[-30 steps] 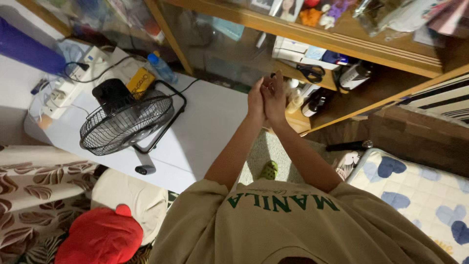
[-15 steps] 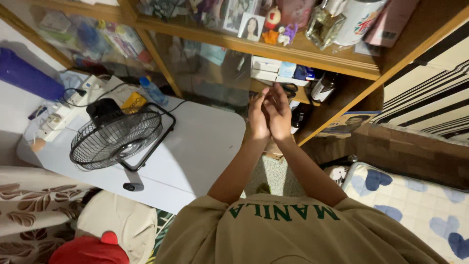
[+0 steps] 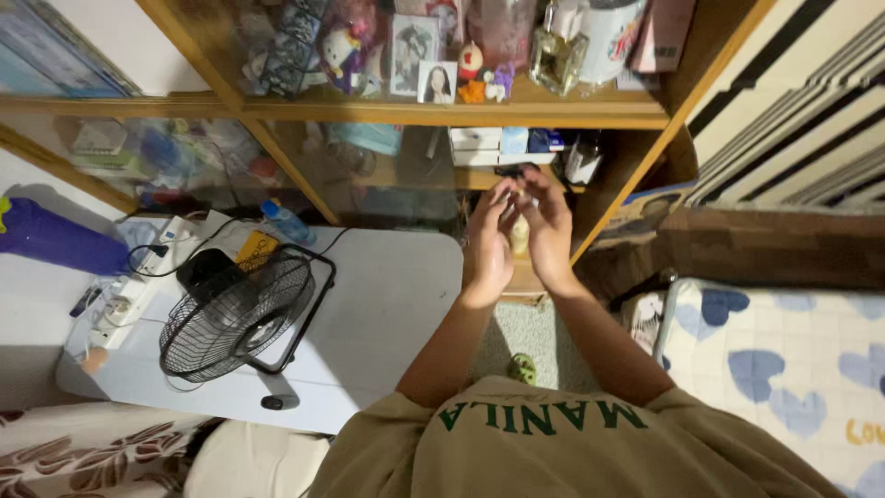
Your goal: The person picks up and rearranges figurines, containers, and various small objects on a desk and a shelf, moving items between the two surfaces.
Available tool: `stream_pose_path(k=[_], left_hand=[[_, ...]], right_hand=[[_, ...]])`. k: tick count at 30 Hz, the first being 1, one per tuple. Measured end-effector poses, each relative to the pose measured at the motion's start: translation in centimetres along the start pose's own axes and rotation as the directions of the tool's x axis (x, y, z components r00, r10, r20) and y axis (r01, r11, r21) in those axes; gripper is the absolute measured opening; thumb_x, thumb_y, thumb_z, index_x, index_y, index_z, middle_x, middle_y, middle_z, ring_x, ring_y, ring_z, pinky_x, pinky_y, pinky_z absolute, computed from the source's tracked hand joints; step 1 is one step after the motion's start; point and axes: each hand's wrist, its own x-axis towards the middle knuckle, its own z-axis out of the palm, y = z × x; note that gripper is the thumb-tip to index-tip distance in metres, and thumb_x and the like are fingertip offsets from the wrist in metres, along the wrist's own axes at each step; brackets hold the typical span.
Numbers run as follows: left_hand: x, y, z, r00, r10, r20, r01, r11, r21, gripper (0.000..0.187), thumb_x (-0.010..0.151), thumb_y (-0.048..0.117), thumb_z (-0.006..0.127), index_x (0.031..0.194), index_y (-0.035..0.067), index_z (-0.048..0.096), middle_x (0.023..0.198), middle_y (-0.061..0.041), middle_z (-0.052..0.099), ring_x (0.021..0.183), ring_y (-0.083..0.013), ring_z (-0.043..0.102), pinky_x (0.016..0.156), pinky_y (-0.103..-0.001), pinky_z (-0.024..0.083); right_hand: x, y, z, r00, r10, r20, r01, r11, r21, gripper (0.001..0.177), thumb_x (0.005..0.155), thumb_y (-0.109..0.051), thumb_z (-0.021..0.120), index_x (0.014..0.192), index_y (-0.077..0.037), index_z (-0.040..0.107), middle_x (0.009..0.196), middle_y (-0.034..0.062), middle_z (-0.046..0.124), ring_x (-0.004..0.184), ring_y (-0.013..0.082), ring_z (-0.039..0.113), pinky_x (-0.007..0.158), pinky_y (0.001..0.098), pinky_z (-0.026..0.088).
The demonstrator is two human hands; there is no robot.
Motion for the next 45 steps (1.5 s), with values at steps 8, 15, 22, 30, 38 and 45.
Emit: stream_pose_path(k=[8,15,22,30,38,45], left_hand=[[1.7,2.9,2.6,0.98,0.17,0.108,-0.196,0.924,0.328,0.04,0.104,0.014,0.056,0.141,-0.002,0.056,0.143,-0.016,0.059,0.134,-0.0266,0.055,0.114,-0.037,0.042],[4.7,7.0,5.7,0.778,0.548,0.307,-0.544,0.344,0.765,0.053,0.104,0.016,0.056,0.157,0.013,0.046,0.169,-0.019,0.032,0.157,-0.0364,0.033,0.128,-0.044,0.03],[7.5,8.7,6.4,0.719,0.604,0.344,-0.542,0.178,0.821,0.069,0.103,0.026,0.06,0.166,0.019,0.031,0.177,-0.016,0.014,0.165,-0.0393,0.015,0.133,-0.052,0.012],[11.2,8.8,4.4,0.729,0.634,0.26,-0.407,0.095,0.909,0.064,0.109,0.045,0.04,0.167,0.022,0.026,0.178,-0.012,0.008,0.162,-0.0487,0.004,0.13,-0.059,0.001],[12.6,11.1,1.9,0.646,0.69,0.328,-0.419,-0.038,0.907,0.054,0.109,0.038,0.039,0.162,0.026,0.039,0.176,-0.012,0.016,0.162,-0.0442,0.016,0.133,-0.056,0.009],[12.1,12.1,0.8,0.599,0.729,0.331,-0.476,-0.008,0.879,0.049,0.111,0.034,0.04,0.158,0.025,0.046,0.176,-0.011,0.021,0.163,-0.0398,0.023,0.136,-0.054,0.012]], right_hand=[[1.8,-3.4,2.7,0.985,-0.175,-0.009,0.17,0.966,-0.193,0.05,0.097,0.008,0.055,0.145,-0.004,0.054,0.153,0.0121,0.05,0.136,0.0241,0.053,0.11,0.0331,0.048],[7.1,-2.5,4.5,0.965,-0.251,0.071,0.261,0.932,-0.251,0.076,0.096,0.008,0.052,0.166,-0.01,0.028,0.174,0.0137,0.022,0.161,0.0269,0.026,0.128,0.0398,0.032],[9.8,-1.0,5.6,0.962,-0.245,0.118,0.261,0.954,-0.144,0.076,0.097,0.006,0.054,0.166,-0.01,0.027,0.171,0.0162,0.034,0.156,0.0284,0.04,0.128,0.0356,0.033],[9.7,-4.2,8.6,0.971,-0.212,0.11,0.227,0.962,-0.153,0.071,0.095,0.001,0.049,0.161,-0.009,0.026,0.157,0.0209,0.047,0.14,0.0311,0.054,0.111,0.0354,0.046],[10.0,-3.9,11.1,0.959,-0.238,0.155,0.283,0.86,-0.424,0.063,0.096,0.003,0.05,0.158,-0.006,0.039,0.152,0.024,0.053,0.141,0.0338,0.055,0.114,0.0376,0.043],[9.3,-4.6,13.0,0.937,-0.281,0.207,0.34,0.868,-0.361,0.069,0.091,0.009,0.047,0.158,-0.005,0.04,0.158,0.02,0.052,0.145,0.0314,0.053,0.117,0.0373,0.041]])
